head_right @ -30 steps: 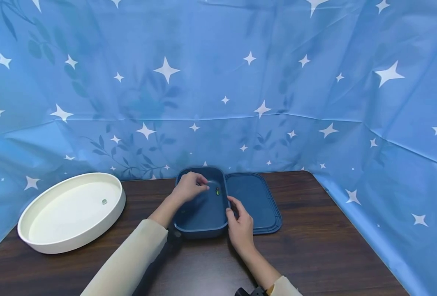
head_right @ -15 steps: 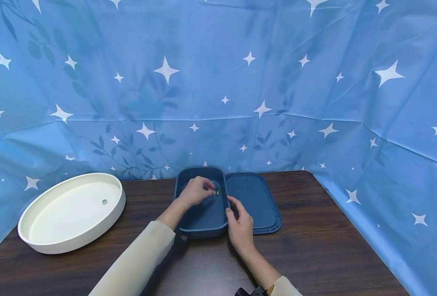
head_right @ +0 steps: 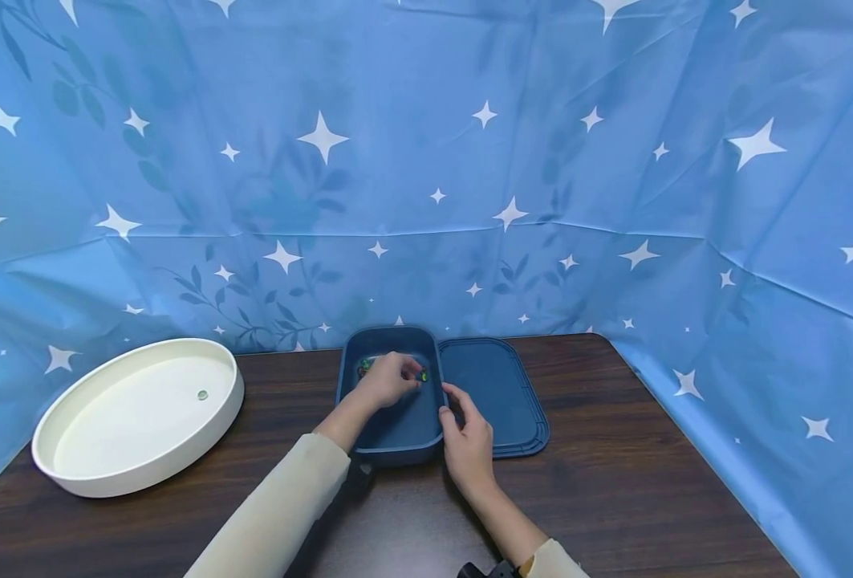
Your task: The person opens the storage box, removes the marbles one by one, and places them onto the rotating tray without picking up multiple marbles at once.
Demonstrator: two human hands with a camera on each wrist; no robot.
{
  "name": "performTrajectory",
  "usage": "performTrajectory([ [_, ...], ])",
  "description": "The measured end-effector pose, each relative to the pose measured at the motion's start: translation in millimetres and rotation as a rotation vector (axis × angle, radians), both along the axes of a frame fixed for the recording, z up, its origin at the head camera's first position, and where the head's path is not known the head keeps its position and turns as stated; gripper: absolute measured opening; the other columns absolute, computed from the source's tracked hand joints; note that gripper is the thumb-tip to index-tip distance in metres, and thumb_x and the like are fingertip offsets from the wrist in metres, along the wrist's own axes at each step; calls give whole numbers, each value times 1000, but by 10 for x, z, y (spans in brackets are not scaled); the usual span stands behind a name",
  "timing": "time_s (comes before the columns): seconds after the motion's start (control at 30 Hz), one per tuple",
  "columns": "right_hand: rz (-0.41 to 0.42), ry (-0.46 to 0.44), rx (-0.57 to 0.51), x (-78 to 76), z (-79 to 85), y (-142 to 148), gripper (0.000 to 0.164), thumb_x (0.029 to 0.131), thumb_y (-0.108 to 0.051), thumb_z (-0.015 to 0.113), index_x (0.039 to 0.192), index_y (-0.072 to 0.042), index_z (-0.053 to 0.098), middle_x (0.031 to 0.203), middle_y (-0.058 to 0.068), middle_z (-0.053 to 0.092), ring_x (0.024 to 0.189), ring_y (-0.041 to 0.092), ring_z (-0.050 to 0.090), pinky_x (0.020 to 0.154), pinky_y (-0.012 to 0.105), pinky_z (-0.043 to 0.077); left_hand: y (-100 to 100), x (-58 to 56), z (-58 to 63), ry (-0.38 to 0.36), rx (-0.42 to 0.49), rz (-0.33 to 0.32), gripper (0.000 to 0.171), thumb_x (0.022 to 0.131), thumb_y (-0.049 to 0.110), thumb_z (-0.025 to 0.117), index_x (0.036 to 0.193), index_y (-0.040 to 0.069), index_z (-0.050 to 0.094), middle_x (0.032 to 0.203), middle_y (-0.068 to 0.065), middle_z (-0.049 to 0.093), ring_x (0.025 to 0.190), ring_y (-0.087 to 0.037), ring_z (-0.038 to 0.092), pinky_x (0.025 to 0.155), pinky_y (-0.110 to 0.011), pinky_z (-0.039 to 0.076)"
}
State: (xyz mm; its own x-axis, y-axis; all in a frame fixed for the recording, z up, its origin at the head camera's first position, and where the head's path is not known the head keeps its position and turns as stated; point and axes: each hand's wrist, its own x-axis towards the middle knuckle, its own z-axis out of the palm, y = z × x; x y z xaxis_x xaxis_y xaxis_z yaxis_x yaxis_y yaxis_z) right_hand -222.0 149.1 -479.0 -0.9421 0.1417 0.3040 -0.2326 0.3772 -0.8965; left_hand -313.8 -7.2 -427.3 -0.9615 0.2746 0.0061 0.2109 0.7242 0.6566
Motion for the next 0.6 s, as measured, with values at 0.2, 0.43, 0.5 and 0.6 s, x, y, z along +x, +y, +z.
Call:
performTrajectory([
  [0.2,4,-5,-3,-5,-3,2,37,103,-14,52,139,-15,60,143,8,62,134,24,58,106,49,49,29,-7,-27,-10,-67,-19,29,95,15,68,123,9,71,106,-9,73,90,-21,66,84,-40,55],
  [0.43,-1,-7,-2,-5,-4,5,37,102,-13,52,139,-15,60,142,9,63,132,24,59,105,49,49,46,-18,-50,4,-87,-38,25,96,18,68,119,11,73,108,-8,74,92,-21,67,86,-40,55],
  [0.5,1,-5,-1,-7,-6,4,37,102,-13,52,139,-15,60,141,9,63,132,25,60,105,49,50,50,-20,-56,9,-83,-45,24,96,19,68,117,10,74,107,-8,74,92,-20,67,87,-40,55],
  [0.6,5,-5,-4,-8,-8,2,38,102,-13,52,139,-15,60,141,9,63,132,25,60,105,49,50,58,-32,-72,16,-85,-60,23,96,20,68,115,10,74,105,-7,74,91,-19,67,87,-40,55],
])
